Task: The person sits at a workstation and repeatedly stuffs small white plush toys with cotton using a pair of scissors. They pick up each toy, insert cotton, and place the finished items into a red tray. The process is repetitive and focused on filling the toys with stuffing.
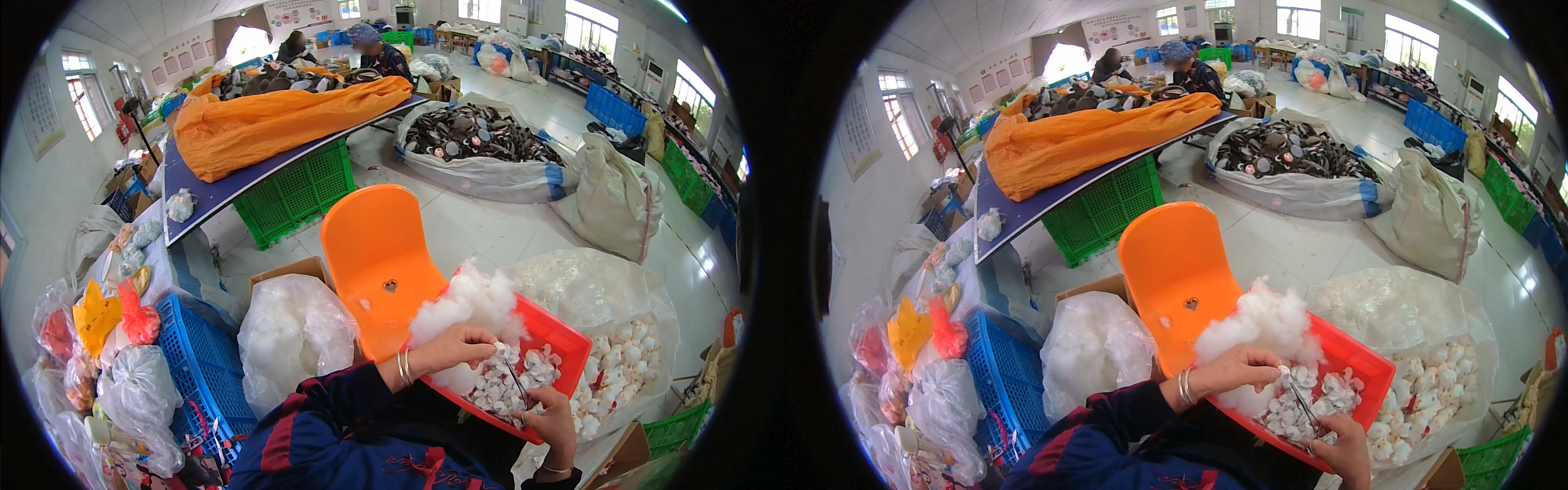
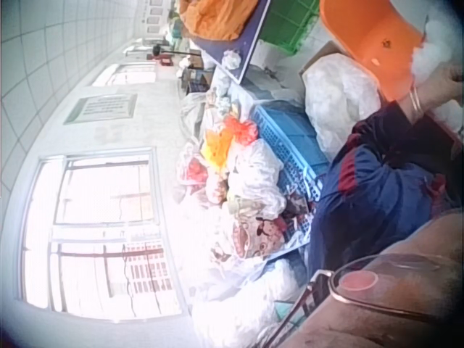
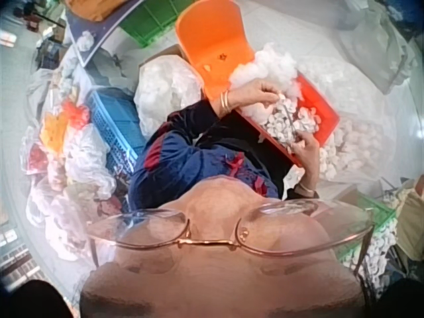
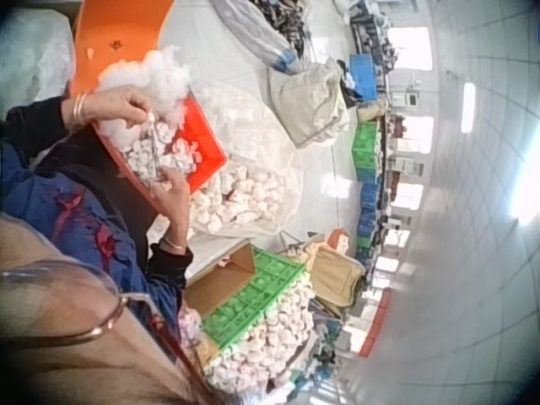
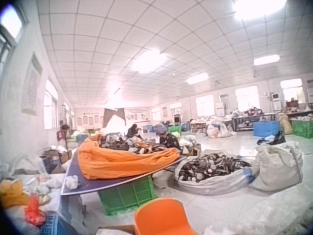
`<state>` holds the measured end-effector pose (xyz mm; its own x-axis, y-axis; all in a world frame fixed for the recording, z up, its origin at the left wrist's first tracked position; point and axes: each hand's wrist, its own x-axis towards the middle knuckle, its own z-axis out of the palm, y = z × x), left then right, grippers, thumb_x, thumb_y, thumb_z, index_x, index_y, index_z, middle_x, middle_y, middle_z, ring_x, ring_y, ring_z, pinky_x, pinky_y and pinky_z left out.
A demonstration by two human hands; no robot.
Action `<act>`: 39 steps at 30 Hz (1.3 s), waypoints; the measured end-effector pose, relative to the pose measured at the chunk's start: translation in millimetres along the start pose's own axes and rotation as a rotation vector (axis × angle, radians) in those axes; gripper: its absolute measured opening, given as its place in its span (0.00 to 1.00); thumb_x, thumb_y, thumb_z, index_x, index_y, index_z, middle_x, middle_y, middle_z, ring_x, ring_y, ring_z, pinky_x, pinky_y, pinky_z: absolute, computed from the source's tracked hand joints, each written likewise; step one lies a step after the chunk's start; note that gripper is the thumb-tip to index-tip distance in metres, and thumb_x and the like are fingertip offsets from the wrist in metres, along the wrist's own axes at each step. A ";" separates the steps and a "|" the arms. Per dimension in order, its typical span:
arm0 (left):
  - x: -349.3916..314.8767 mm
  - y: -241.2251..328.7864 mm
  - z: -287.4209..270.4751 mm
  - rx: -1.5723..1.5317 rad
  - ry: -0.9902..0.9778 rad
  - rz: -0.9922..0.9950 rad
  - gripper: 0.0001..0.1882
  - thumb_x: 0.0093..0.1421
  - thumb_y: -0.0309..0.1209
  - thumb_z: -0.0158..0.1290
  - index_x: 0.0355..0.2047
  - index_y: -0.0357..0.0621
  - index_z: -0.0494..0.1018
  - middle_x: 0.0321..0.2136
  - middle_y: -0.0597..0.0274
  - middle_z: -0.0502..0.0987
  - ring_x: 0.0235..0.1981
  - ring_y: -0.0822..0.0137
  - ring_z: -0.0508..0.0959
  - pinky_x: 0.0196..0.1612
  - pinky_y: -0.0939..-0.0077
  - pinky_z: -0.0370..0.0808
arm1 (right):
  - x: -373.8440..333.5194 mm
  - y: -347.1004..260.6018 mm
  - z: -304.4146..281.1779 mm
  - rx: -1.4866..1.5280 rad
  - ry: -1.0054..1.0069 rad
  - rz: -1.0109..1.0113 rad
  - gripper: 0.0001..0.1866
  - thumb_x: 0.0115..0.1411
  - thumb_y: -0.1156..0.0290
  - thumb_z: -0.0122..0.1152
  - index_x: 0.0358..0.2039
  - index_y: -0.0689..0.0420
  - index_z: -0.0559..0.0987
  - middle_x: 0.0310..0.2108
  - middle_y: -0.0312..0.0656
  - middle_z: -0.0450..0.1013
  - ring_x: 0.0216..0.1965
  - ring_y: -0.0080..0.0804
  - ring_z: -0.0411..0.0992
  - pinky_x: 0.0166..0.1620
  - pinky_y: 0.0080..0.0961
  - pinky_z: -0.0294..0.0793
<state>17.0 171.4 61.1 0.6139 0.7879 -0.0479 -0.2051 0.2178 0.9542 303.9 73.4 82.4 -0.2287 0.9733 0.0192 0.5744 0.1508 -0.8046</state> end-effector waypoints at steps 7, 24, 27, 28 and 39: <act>0.6 -9.3 8.6 -0.099 0.028 0.057 0.08 0.69 0.28 0.54 0.44 0.39 0.78 0.33 0.64 0.81 0.31 0.78 0.78 0.34 0.82 0.76 | 3.3 -6.5 9.4 -0.052 0.012 0.000 0.18 0.40 0.76 0.77 0.34 0.66 0.82 0.25 0.42 0.75 0.28 0.31 0.74 0.34 0.26 0.72; -4.9 -7.8 -14.2 -0.348 0.076 0.134 0.08 0.69 0.23 0.50 0.46 0.38 0.77 0.41 0.55 0.81 0.34 0.70 0.81 0.41 0.77 0.80 | 6.3 -16.3 -15.4 -0.012 -0.081 -0.114 0.22 0.42 0.69 0.79 0.37 0.60 0.80 0.32 0.43 0.75 0.36 0.42 0.74 0.42 0.31 0.73; -4.8 -10.4 -10.4 -0.429 -0.023 0.148 0.09 0.70 0.21 0.47 0.46 0.37 0.76 0.41 0.52 0.80 0.34 0.70 0.81 0.40 0.77 0.81 | 15.3 -31.7 -22.0 -0.060 -0.095 -0.189 0.18 0.45 0.69 0.78 0.36 0.58 0.81 0.28 0.40 0.73 0.34 0.39 0.73 0.39 0.32 0.72; -3.8 -8.0 -8.2 -0.446 -0.048 0.147 0.09 0.70 0.21 0.47 0.46 0.37 0.76 0.41 0.51 0.80 0.34 0.70 0.82 0.39 0.77 0.81 | 18.0 -33.9 -21.6 -0.059 -0.107 -0.209 0.18 0.46 0.68 0.77 0.36 0.58 0.81 0.27 0.40 0.73 0.33 0.39 0.72 0.39 0.33 0.72; -0.1 -8.7 -5.1 -0.378 -0.003 0.132 0.12 0.69 0.20 0.47 0.49 0.33 0.76 0.44 0.48 0.80 0.35 0.69 0.82 0.38 0.80 0.82 | 23.0 -32.5 -12.8 -0.101 -0.123 -0.184 0.14 0.50 0.64 0.74 0.33 0.59 0.81 0.25 0.39 0.73 0.32 0.39 0.73 0.37 0.34 0.72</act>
<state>14.8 172.3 51.3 0.5657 0.8218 0.0687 -0.5481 0.3123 0.7759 290.0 93.2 116.5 -0.4275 0.9002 0.0829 0.5879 0.3465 -0.7309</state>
